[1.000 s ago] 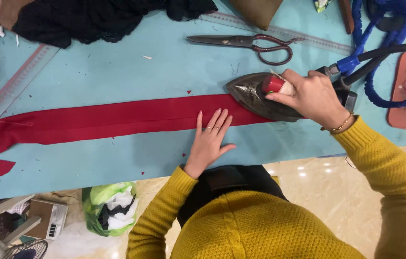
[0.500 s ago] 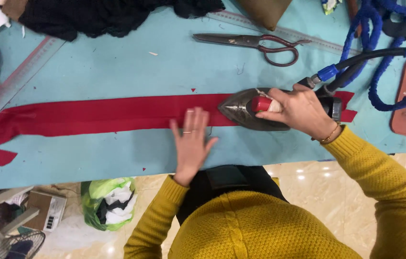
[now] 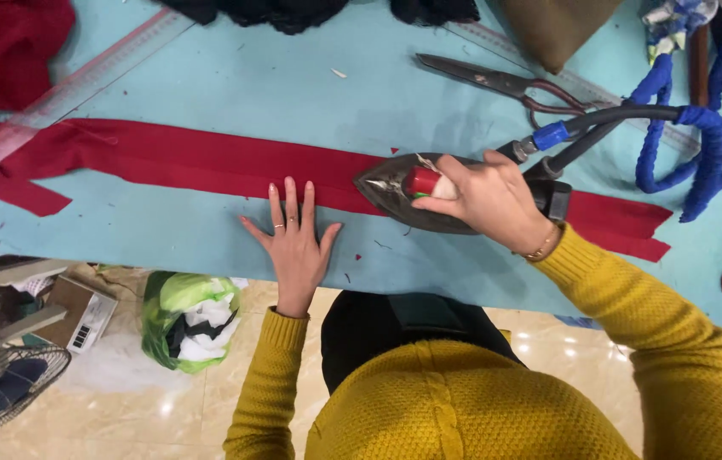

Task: Folding and ironing a long strip of red fabric on a work table

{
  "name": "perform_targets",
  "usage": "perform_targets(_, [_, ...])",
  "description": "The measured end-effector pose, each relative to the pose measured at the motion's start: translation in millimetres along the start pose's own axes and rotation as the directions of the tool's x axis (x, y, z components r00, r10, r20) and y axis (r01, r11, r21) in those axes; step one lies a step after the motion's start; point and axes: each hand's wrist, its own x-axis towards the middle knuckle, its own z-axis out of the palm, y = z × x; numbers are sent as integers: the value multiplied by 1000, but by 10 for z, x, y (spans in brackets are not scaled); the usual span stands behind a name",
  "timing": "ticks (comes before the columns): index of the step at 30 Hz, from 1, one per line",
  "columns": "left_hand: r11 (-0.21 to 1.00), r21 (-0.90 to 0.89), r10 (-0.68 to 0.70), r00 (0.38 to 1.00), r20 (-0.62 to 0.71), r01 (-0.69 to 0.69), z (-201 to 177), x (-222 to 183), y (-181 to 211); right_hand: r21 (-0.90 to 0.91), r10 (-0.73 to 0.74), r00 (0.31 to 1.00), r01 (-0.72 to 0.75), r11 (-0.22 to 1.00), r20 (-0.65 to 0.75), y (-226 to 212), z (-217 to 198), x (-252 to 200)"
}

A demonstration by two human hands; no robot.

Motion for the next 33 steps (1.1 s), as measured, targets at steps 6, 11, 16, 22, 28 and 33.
perform_targets(6, [995, -54, -92, 995, -34, 90, 58, -3, -30, 93, -3, 998, -3, 996, 61, -253, 97, 475])
perform_targets(11, [986, -76, -152, 984, -88, 145, 15, -3, -21, 129, -51, 996, 41, 991, 75, -409, 133, 623])
perform_targets(16, [980, -115, -171, 982, -80, 161, 45, -2, -46, 34, -96, 989, 93, 995, 108, -422, 227, 397])
perform_targets(22, [978, -130, -174, 982, -79, 163, 4, 13, -26, -31, -134, 991, 134, 990, 12, -195, 5, -55])
perform_targets(28, [979, -139, -158, 986, -46, 150, 75, -36, -72, -3, -140, 990, 140, 990, 21, 310, -63, -649])
perform_targets(33, [986, -96, -144, 987, -68, 137, 172, -64, -100, -7, -136, 988, 137, 991, 77, 712, -110, -1162])
